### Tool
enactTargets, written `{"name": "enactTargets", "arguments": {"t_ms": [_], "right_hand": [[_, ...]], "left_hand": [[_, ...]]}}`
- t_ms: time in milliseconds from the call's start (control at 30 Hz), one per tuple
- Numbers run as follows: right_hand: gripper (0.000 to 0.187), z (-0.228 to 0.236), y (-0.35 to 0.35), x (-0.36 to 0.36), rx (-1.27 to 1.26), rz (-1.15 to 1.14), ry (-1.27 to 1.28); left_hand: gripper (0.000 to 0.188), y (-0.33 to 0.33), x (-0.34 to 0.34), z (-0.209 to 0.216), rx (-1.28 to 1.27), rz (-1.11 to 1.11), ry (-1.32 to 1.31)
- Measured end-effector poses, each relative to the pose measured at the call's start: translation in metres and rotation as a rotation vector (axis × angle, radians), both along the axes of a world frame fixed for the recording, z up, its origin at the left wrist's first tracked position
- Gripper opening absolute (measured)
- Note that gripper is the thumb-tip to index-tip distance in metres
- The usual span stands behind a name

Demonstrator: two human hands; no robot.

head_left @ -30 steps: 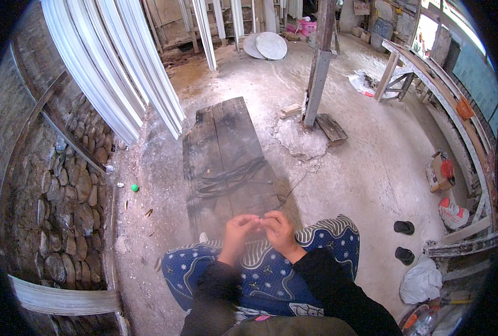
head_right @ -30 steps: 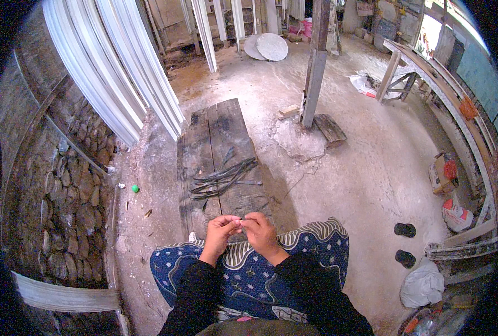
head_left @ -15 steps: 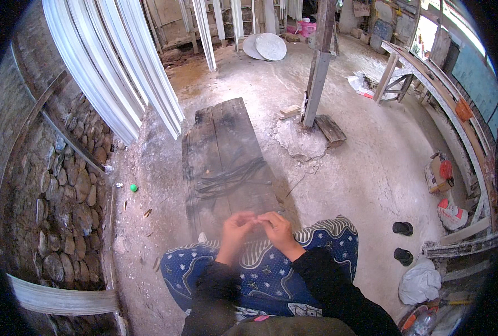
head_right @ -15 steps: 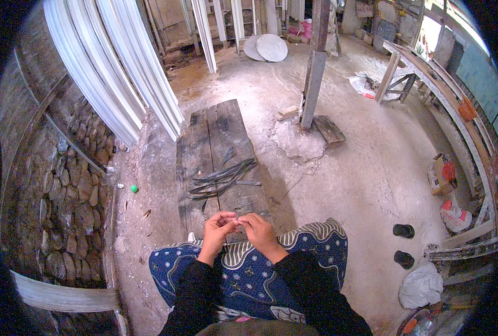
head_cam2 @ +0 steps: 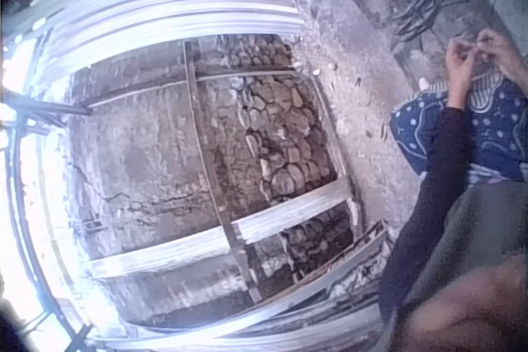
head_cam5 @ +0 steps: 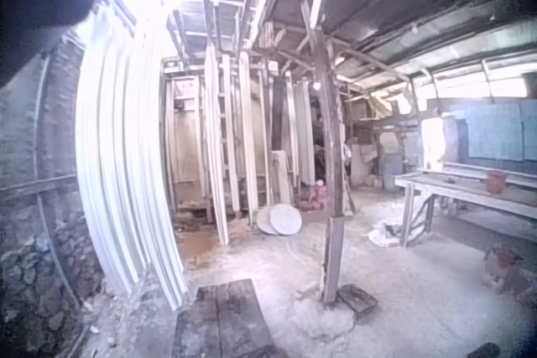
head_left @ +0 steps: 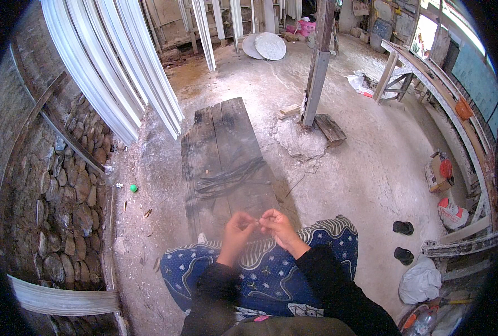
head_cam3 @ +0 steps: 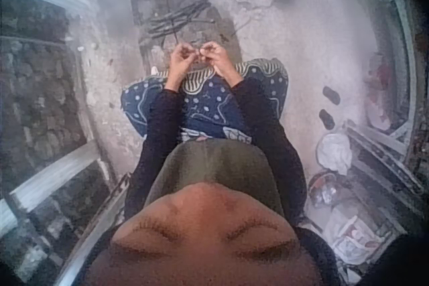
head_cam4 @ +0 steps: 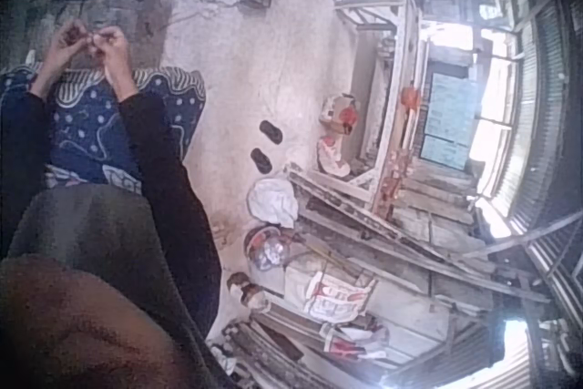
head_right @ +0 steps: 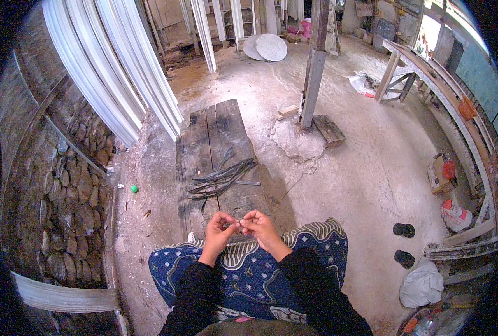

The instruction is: The person sits on the floor and strips the insulation from a black wire by hand. They repeatedly pull the insulation off the wire ends, creating a pile of stripped material on the wooden board in front of them.

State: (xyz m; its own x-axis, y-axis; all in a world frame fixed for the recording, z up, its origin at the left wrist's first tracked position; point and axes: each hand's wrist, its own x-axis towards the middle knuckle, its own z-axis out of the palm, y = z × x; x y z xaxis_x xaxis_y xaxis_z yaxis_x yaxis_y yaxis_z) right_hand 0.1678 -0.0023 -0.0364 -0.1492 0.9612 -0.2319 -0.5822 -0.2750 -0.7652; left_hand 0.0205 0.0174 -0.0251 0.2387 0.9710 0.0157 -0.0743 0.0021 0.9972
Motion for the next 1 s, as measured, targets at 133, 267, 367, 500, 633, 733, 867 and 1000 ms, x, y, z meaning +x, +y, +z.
{"name": "enactTargets", "arguments": {"t_ms": [133,267,367,500,633,733,867,1000], "right_hand": [[0.01,0.0,-0.003,0.0,-0.033,-0.035,-0.007],[0.01,0.013,-0.006,-0.007,0.128,-0.123,-0.357],[0.012,0.012,-0.006,-0.006,0.355,-0.17,-0.666],[0.013,0.02,-0.005,-0.002,0.483,-0.164,-0.8],[0.012,0.022,-0.006,-0.001,0.422,-0.142,-0.875],[0.01,0.03,-0.008,-0.004,0.453,-0.177,-1.003],[0.01,0.023,-0.008,-0.01,0.47,-0.162,-1.004],[0.008,-0.012,0.002,-0.005,0.419,-0.045,-0.698]], "left_hand": [[0.012,-0.004,0.002,0.01,-0.007,-0.01,0.013],[0.016,-0.003,0.001,0.004,0.035,-0.01,0.003],[0.017,-0.002,0.001,-0.001,0.018,0.027,-0.046],[0.019,-0.003,0.001,-0.004,0.033,0.04,-0.037],[0.017,-0.002,0.0,-0.01,0.111,0.048,0.148],[0.018,-0.005,0.001,-0.008,0.124,0.082,0.208],[0.02,-0.005,0.004,-0.008,0.121,0.112,0.201],[0.023,-0.003,0.006,-0.008,0.078,0.109,0.16]]}}
